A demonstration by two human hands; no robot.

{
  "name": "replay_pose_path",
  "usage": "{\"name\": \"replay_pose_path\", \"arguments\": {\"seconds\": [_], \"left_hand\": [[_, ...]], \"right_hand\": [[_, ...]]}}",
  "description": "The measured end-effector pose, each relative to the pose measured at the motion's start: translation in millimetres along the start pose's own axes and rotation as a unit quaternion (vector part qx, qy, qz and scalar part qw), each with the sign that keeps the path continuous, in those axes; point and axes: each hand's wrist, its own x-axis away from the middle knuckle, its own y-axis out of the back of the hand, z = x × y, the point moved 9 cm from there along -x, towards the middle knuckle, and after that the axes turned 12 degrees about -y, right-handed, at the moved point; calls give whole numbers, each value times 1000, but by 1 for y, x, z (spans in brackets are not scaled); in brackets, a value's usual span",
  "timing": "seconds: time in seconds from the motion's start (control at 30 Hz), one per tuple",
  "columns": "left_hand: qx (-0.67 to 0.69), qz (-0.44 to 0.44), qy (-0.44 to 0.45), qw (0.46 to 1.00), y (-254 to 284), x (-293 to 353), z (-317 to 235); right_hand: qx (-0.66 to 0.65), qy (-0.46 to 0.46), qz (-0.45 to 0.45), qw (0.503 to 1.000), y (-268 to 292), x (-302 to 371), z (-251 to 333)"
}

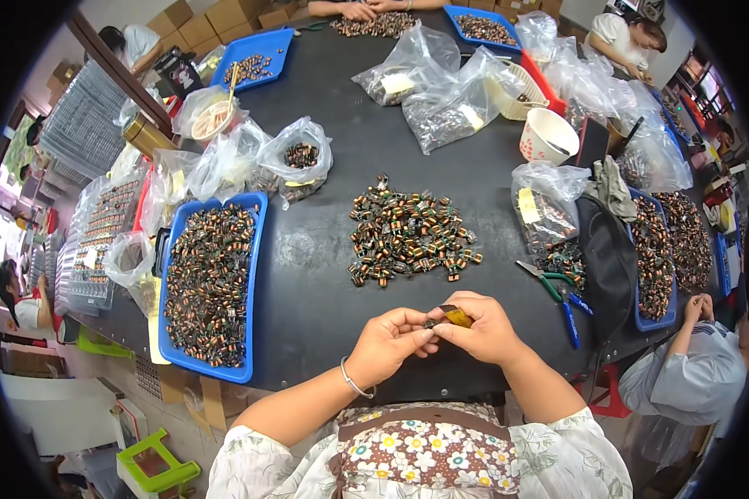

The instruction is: Assembling and sorting small electronic components on a factory workbench.

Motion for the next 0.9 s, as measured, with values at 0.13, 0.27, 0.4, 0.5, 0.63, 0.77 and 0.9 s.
{"name": "replay_pose_path", "arguments": {"seconds": [0.13, 0.27, 0.4, 0.5, 0.63, 0.77, 0.9], "left_hand": [[-1, -11, 9, 1000, 18, -4, 10], [7, -23, 8, 1000, 27, -11, 16], [4, -15, 13, 1000, 28, -16, 18], [4, -17, 28, 999, 29, -17, 19], [11, -19, 52, 998, 31, -14, 22], [1, -7, 56, 998, 28, -16, 23], [-6, 4, 47, 999, 26, -14, 24]], "right_hand": [[149, 46, -112, 981, 36, -23, 1], [252, -3, -258, 933, 71, -38, -18], [254, -15, -214, 943, 60, -46, -36], [218, -25, -113, 969, 37, -47, -39], [171, -23, -37, 984, 18, -39, -22], [152, 59, 56, 985, 1, -34, -11], [186, 68, 60, 978, -4, -30, -11]]}}
